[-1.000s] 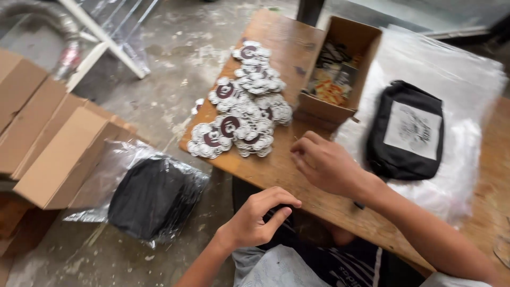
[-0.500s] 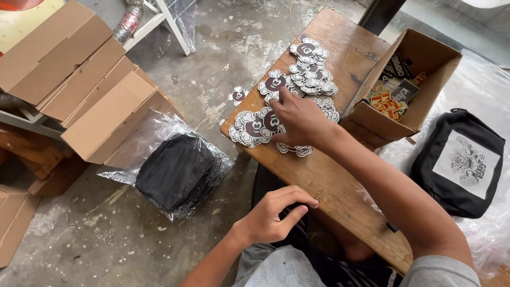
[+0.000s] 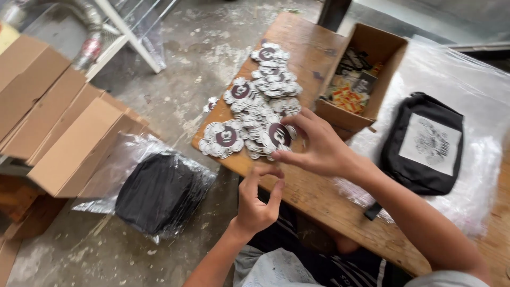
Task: The person assembles keychains by attaching a metal chain to a cartoon character charm and placing it on a small black pouch. They then place the pouch into a plastic bag, add a sticker, and seal it. The process is repeated for a second pouch.
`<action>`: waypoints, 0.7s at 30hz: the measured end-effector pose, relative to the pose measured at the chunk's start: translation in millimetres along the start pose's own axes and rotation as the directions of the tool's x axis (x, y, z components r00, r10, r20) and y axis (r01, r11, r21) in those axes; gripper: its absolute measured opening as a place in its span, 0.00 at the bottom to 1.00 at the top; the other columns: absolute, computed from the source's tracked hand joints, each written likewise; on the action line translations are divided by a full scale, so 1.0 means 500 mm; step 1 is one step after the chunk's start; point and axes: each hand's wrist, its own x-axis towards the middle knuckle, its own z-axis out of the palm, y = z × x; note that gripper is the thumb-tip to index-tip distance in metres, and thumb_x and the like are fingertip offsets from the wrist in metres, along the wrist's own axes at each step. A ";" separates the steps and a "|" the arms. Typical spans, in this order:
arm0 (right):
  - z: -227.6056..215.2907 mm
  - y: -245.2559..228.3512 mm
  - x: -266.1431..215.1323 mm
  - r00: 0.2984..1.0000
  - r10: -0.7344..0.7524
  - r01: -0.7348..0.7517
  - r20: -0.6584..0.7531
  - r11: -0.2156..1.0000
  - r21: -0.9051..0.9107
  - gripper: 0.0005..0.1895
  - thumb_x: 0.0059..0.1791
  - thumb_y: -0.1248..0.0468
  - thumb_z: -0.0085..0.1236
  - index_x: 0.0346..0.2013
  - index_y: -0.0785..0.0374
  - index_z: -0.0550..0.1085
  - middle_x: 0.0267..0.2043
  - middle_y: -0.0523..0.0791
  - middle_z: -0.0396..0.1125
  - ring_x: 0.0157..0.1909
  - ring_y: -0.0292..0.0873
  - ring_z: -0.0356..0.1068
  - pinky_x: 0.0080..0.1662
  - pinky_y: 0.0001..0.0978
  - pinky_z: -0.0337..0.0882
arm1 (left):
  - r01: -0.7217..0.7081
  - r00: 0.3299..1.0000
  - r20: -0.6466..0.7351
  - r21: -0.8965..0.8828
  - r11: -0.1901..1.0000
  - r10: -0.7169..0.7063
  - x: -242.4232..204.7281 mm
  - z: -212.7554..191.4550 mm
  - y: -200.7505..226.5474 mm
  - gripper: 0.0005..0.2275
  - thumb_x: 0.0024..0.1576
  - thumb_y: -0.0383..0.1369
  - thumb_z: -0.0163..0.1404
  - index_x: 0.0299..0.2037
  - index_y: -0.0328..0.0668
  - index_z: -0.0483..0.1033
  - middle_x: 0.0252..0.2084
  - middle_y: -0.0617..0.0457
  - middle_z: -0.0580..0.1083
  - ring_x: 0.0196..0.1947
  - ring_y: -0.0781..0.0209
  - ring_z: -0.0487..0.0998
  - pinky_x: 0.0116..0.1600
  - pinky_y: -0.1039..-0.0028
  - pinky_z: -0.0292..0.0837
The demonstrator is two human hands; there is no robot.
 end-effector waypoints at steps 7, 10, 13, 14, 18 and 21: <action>-0.086 0.039 -0.239 0.886 0.260 -0.202 -0.384 0.962 0.185 0.31 0.36 0.55 0.75 0.51 0.60 0.76 0.27 0.41 0.51 0.21 0.38 0.56 0.29 0.30 0.63 | -0.345 0.932 0.053 -0.161 0.925 0.357 0.079 0.199 0.026 0.18 0.54 0.30 0.59 0.48 0.31 0.64 0.55 0.37 0.66 0.57 0.39 0.72 0.60 0.59 0.72; -0.127 0.064 -0.315 0.798 0.316 -0.215 -0.513 0.945 0.247 0.31 0.37 0.59 0.75 0.53 0.61 0.76 0.27 0.39 0.49 0.21 0.34 0.53 0.25 0.25 0.60 | -0.367 0.904 0.095 -0.324 0.872 0.416 0.112 0.290 0.063 0.11 0.56 0.25 0.55 0.42 0.32 0.64 0.55 0.34 0.69 0.57 0.36 0.74 0.59 0.57 0.73; -0.165 0.105 -0.385 0.727 0.346 -0.227 -0.593 0.936 0.268 0.26 0.39 0.60 0.74 0.49 0.63 0.75 0.27 0.39 0.48 0.21 0.32 0.50 0.24 0.24 0.58 | -0.360 0.888 0.092 -0.468 0.807 0.450 0.132 0.374 0.096 0.06 0.59 0.25 0.52 0.38 0.33 0.67 0.51 0.37 0.74 0.54 0.35 0.78 0.57 0.57 0.75; -0.176 0.121 -0.407 0.721 0.347 -0.239 -0.600 0.937 0.255 0.22 0.41 0.59 0.74 0.43 0.66 0.75 0.26 0.40 0.47 0.20 0.34 0.50 0.23 0.25 0.59 | -0.351 0.895 0.064 -0.510 0.785 0.442 0.136 0.401 0.105 0.06 0.60 0.27 0.52 0.37 0.33 0.68 0.49 0.38 0.76 0.52 0.36 0.79 0.56 0.58 0.76; -0.251 0.115 -0.431 0.691 0.301 -0.284 -0.657 0.949 0.136 0.13 0.51 0.64 0.58 0.48 0.66 0.77 0.28 0.45 0.58 0.24 0.37 0.58 0.28 0.32 0.62 | -0.288 0.944 0.036 -0.394 0.873 0.328 0.161 0.474 0.071 0.05 0.56 0.22 0.53 0.36 0.40 0.70 0.37 0.48 0.80 0.35 0.49 0.84 0.40 0.71 0.78; -0.266 0.188 -0.444 0.620 0.207 -0.332 -0.756 0.943 -0.014 0.13 0.53 0.74 0.49 0.49 0.70 0.78 0.28 0.53 0.65 0.27 0.43 0.63 0.29 0.33 0.64 | -0.260 0.949 0.095 -0.299 0.918 0.300 0.173 0.504 0.025 0.07 0.58 0.23 0.52 0.44 0.39 0.70 0.33 0.44 0.78 0.28 0.46 0.82 0.32 0.70 0.80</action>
